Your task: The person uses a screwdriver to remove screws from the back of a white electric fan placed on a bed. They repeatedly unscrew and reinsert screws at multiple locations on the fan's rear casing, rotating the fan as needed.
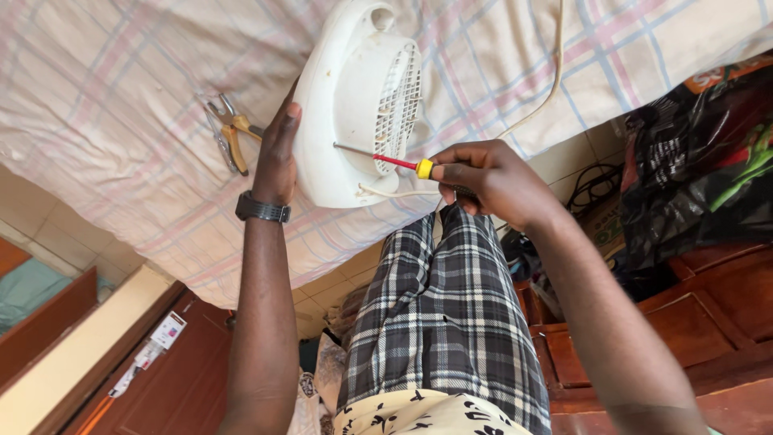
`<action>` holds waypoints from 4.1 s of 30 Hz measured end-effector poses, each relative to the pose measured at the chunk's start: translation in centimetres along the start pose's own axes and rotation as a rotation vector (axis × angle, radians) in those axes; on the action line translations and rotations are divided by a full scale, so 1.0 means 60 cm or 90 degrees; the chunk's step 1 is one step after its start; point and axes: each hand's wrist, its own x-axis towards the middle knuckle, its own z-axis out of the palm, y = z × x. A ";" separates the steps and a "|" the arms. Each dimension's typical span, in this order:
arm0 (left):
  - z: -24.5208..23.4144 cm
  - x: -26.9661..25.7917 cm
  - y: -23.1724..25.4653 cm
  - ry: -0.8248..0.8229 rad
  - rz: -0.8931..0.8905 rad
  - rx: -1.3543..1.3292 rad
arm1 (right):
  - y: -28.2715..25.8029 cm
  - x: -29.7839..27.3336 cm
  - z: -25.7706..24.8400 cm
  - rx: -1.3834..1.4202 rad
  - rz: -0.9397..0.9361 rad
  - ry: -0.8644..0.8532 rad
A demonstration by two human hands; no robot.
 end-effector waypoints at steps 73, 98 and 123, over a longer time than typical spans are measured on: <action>-0.009 0.028 0.016 -0.050 0.071 0.151 | 0.020 0.038 -0.029 0.168 -0.024 -0.123; 0.000 0.026 0.016 -0.052 0.084 0.153 | -0.014 0.017 -0.034 0.084 0.006 -0.042; -0.022 0.036 0.000 -0.057 0.098 0.140 | 0.034 -0.002 0.016 -0.094 -0.438 0.092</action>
